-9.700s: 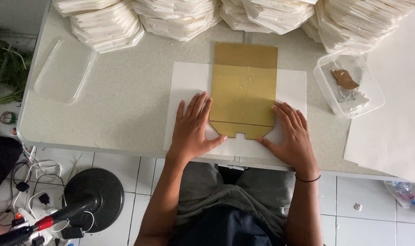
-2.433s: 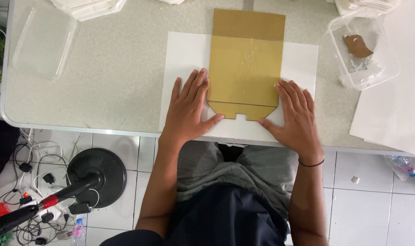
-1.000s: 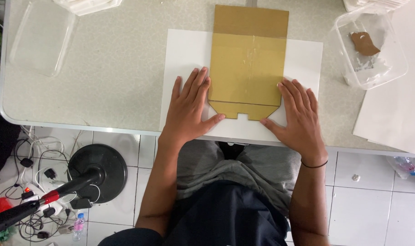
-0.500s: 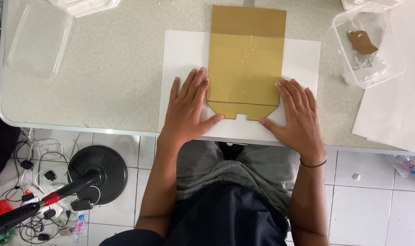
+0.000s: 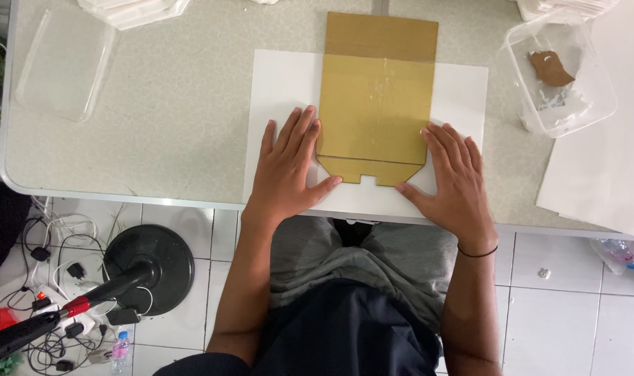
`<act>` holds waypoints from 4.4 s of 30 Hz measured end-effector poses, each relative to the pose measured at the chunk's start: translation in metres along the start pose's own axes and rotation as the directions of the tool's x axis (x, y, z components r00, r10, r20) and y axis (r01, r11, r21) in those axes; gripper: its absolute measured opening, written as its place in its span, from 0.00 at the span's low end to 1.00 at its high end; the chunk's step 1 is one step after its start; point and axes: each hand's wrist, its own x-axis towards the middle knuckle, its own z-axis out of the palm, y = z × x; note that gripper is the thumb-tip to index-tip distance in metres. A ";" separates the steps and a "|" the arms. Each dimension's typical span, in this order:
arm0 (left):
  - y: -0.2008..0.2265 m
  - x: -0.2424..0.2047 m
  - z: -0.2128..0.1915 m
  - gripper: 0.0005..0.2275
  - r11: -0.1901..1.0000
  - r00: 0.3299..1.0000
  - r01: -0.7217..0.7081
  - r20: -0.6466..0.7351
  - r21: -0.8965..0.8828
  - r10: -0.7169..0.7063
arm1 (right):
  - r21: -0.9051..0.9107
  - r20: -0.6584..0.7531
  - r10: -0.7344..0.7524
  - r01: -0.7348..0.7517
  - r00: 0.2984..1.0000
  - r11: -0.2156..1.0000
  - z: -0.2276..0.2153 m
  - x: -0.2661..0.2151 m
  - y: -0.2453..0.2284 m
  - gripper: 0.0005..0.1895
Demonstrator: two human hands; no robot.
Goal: The person folds a white sheet of paper using a cardboard template as a guide. They align the paper, fold the sides inward, and press the creases to form a packet.
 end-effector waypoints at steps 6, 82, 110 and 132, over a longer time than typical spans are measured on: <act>0.000 0.001 -0.001 0.40 1.000 1.000 0.008 0.006 0.005 -0.008 | -0.004 0.003 0.002 -0.002 1.000 1.000 0.001 0.000 0.001 0.47; 0.013 -0.017 -0.073 0.40 0.657 0.794 0.548 0.074 -0.518 -0.603 | 0.871 -0.088 0.157 0.000 0.984 0.492 -0.026 0.006 0.024 0.32; 0.011 0.045 -0.046 0.24 0.981 0.977 0.165 0.151 -0.101 -0.148 | 0.644 -0.074 -0.039 0.078 0.996 0.761 0.007 0.039 0.006 0.36; 0.023 0.073 -0.010 0.31 0.981 0.942 -0.020 0.332 0.192 -0.046 | 0.391 0.114 -0.037 -0.010 0.993 0.920 0.011 0.043 -0.013 0.42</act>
